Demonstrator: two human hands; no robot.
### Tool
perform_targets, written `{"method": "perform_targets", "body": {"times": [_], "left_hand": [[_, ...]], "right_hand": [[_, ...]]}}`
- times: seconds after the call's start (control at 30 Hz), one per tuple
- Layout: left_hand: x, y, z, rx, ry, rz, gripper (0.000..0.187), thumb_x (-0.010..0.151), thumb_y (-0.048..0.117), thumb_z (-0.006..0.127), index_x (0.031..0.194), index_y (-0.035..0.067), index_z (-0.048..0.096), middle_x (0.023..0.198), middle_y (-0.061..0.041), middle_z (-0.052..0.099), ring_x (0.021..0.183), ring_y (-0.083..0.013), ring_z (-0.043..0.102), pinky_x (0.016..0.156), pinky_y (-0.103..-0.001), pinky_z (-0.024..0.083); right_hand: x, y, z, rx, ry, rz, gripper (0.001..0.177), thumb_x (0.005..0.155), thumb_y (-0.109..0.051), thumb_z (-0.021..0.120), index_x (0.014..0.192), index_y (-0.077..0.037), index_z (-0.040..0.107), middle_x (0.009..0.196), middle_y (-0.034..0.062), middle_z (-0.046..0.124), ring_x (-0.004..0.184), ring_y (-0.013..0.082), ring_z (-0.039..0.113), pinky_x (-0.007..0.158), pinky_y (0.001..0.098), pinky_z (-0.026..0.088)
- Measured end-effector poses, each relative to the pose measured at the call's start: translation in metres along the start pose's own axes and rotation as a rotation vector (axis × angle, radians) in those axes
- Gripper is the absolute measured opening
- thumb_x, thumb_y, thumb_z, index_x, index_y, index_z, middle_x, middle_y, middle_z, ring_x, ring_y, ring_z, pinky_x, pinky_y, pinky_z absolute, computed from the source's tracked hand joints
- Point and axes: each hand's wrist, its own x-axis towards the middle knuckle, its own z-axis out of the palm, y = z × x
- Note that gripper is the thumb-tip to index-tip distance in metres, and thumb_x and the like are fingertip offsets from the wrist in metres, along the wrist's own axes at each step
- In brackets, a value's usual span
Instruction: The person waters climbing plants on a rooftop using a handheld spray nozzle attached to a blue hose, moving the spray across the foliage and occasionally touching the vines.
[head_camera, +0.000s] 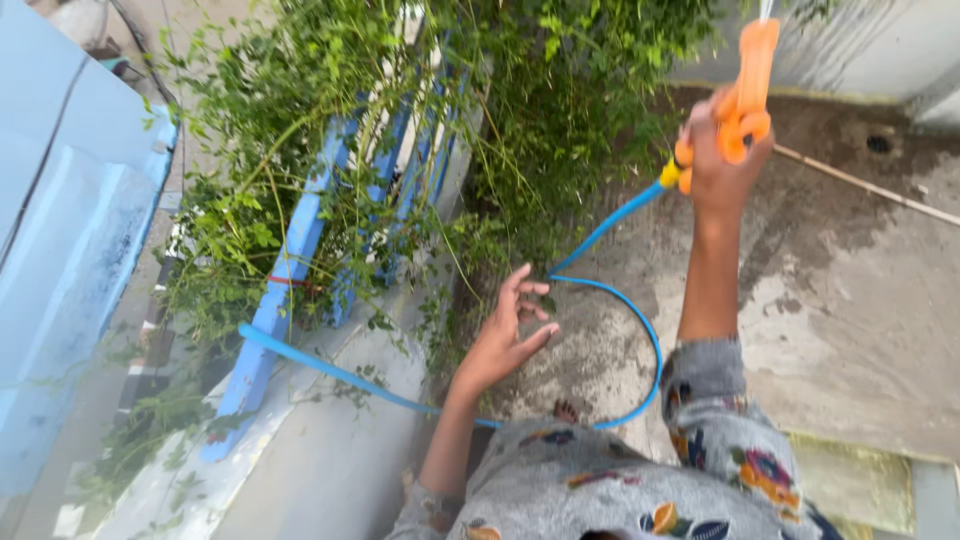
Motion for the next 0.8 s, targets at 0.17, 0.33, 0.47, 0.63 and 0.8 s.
{"method": "perform_targets", "body": {"times": [0.17,0.33,0.47,0.63,0.8], "left_hand": [[-0.002,0.007,-0.007,0.04,0.008,-0.012,0.066,0.092,0.014,0.076,0.148,0.007,0.042,0.132,-0.01,0.062,0.105,-0.0184,0.066,0.096,-0.035,0.054],[0.0,0.023,-0.001,0.144,-0.085,0.026,0.039,0.094,0.02,0.074,0.13,0.01,0.065,0.116,-0.008,0.071,0.104,-0.0193,0.069,0.097,-0.036,0.055],[0.008,0.027,0.002,0.172,-0.169,0.045,0.034,0.093,0.021,0.074,0.124,0.009,0.067,0.115,-0.008,0.072,0.104,-0.0208,0.071,0.095,-0.036,0.055],[0.008,0.022,0.003,0.091,-0.204,0.005,0.034,0.093,0.021,0.074,0.124,0.009,0.066,0.115,-0.008,0.071,0.103,-0.0207,0.07,0.095,-0.036,0.055],[0.004,0.022,0.004,0.144,-0.199,-0.001,0.034,0.093,0.022,0.074,0.125,0.011,0.068,0.113,-0.007,0.072,0.101,-0.0203,0.07,0.094,-0.036,0.056]], "right_hand": [[-0.06,-0.021,-0.012,-0.155,-0.143,-0.042,0.011,0.107,0.001,0.066,0.114,-0.002,0.058,0.093,0.0042,0.062,0.075,0.0103,0.063,0.068,0.0247,0.052],[-0.105,0.009,-0.011,-0.161,-0.138,0.293,0.008,0.096,0.0,0.066,0.102,-0.003,0.061,0.086,0.0029,0.064,0.071,0.0079,0.061,0.061,0.0237,0.05],[-0.115,0.019,-0.009,-0.127,-0.091,0.327,0.007,0.097,-0.001,0.064,0.102,-0.004,0.061,0.083,0.0026,0.063,0.072,0.008,0.062,0.064,0.0239,0.053],[-0.068,0.017,-0.008,-0.087,-0.1,0.216,0.005,0.103,-0.003,0.064,0.106,-0.004,0.059,0.086,0.0025,0.061,0.073,0.01,0.06,0.065,0.025,0.049],[-0.083,0.0,-0.011,-0.022,-0.041,0.179,0.009,0.103,-0.004,0.066,0.108,-0.005,0.059,0.091,0.0017,0.063,0.077,0.009,0.062,0.069,0.0248,0.052]]}}
